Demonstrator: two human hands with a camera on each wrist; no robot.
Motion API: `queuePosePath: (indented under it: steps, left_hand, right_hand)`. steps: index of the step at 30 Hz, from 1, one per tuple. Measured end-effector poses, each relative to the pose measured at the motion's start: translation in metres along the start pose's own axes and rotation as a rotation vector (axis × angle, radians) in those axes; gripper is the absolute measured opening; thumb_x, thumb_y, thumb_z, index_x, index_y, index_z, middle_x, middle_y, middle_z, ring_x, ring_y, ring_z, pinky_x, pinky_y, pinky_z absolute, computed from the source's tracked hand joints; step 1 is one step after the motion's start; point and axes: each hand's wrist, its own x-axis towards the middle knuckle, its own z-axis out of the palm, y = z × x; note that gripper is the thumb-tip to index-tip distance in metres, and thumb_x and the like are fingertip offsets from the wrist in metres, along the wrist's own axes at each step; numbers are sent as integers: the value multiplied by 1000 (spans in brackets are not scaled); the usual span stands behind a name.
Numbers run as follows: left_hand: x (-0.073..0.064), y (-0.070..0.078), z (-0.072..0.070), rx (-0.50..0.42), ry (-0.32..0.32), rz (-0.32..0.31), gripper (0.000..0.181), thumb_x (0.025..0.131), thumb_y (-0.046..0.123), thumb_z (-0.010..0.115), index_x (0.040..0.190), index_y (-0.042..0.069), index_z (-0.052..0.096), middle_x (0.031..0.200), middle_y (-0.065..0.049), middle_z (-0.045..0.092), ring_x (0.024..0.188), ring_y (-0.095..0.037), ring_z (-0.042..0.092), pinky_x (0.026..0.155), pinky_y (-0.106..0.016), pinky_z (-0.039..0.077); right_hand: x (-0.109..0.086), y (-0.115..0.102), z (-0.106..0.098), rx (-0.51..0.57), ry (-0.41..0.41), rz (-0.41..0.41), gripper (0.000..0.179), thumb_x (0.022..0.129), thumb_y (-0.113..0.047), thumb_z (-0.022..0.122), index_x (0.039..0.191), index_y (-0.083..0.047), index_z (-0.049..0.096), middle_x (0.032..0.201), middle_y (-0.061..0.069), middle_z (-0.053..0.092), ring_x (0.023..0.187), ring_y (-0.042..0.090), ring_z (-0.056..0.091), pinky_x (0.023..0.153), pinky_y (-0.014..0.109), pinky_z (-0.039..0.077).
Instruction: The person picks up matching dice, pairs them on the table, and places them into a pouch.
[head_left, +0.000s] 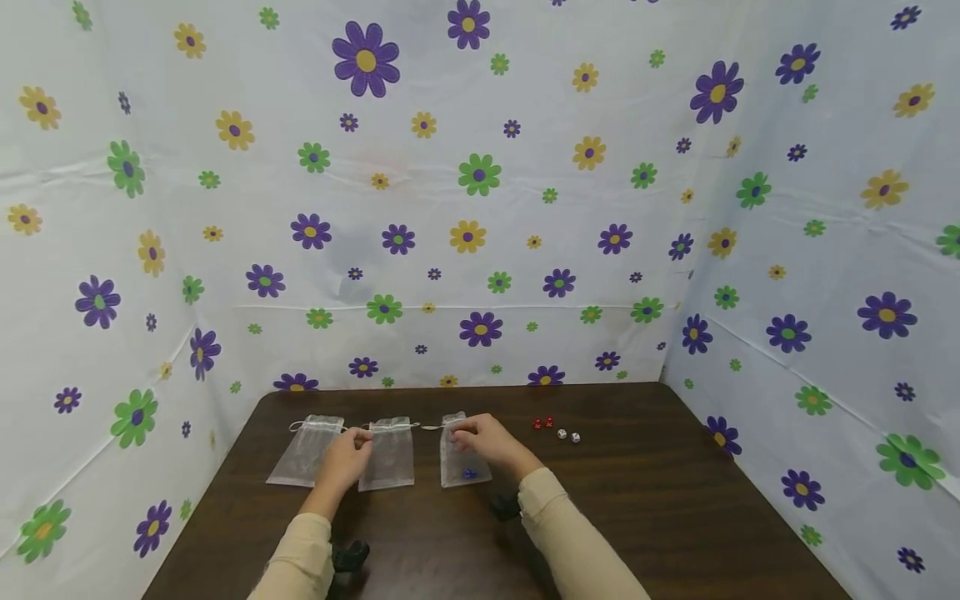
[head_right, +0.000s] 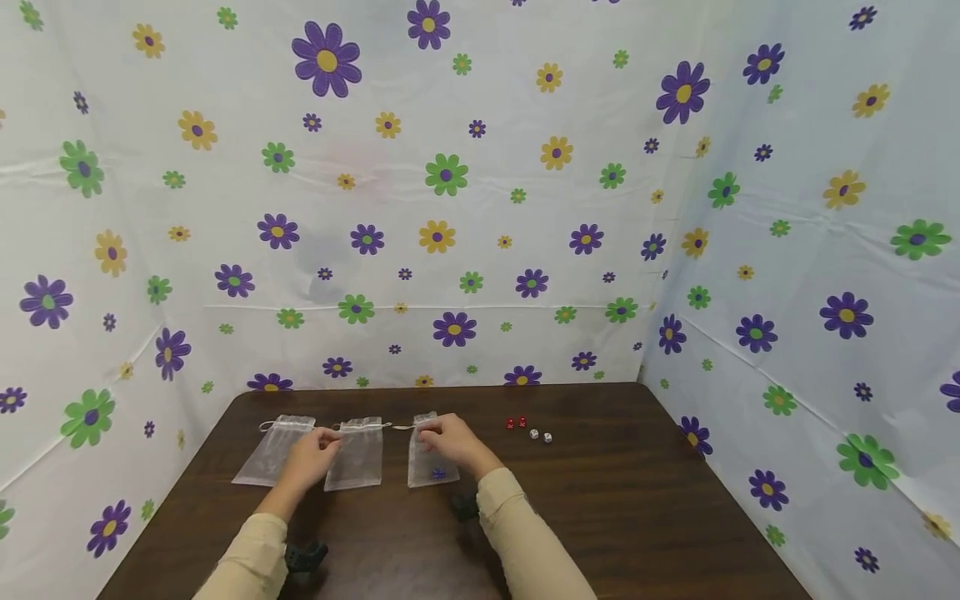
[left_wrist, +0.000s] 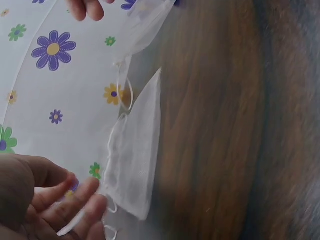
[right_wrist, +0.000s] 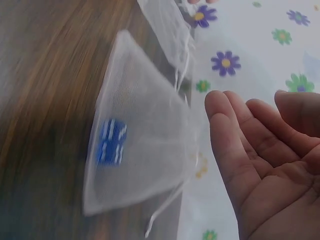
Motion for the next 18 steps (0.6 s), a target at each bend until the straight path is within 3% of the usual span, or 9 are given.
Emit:
queuePosePath:
  steps: [7, 10, 14, 16, 18]
  left_hand:
    - [7, -3, -11, 107, -50, -70, 28, 95, 15, 54, 113, -3, 66, 109, -22, 69, 95, -36, 64, 80, -52, 50]
    - [9, -7, -13, 126, -81, -98, 29, 93, 15, 54, 111, -6, 65, 106, -24, 68, 87, -34, 63, 74, -48, 51]
    - [9, -13, -13, 40, -162, -192, 24, 93, 12, 54, 102, -8, 65, 97, -20, 62, 74, -25, 60, 65, -37, 55]
    - [9, -13, -13, -26, -205, -243, 19, 94, 11, 52, 87, -5, 61, 85, -14, 55, 65, -19, 55, 62, -33, 57]
    - [10, -13, -13, -91, -230, -269, 26, 95, 10, 50, 70, 3, 53, 72, -6, 46, 58, -12, 46, 63, -32, 58]
  right_hand:
    - [23, -17, 18, -54, -57, 55, 27, 104, -5, 55, 123, 12, 65, 112, 29, 69, 95, 39, 71, 83, 37, 58]
    - [31, -22, 29, -46, -83, 87, 29, 104, -5, 56, 125, 12, 64, 114, 29, 69, 95, 39, 72, 84, 42, 58]
    - [41, -26, 46, -42, -120, 133, 32, 103, -5, 56, 128, 15, 60, 118, 28, 67, 90, 38, 73, 83, 47, 57]
    - [44, -27, 53, -52, -127, 155, 31, 102, -4, 56, 127, 16, 60, 116, 27, 67, 86, 39, 73, 81, 46, 58]
    - [47, -27, 57, -95, -118, 179, 29, 102, -4, 57, 124, 15, 62, 108, 25, 70, 83, 37, 74, 78, 45, 59]
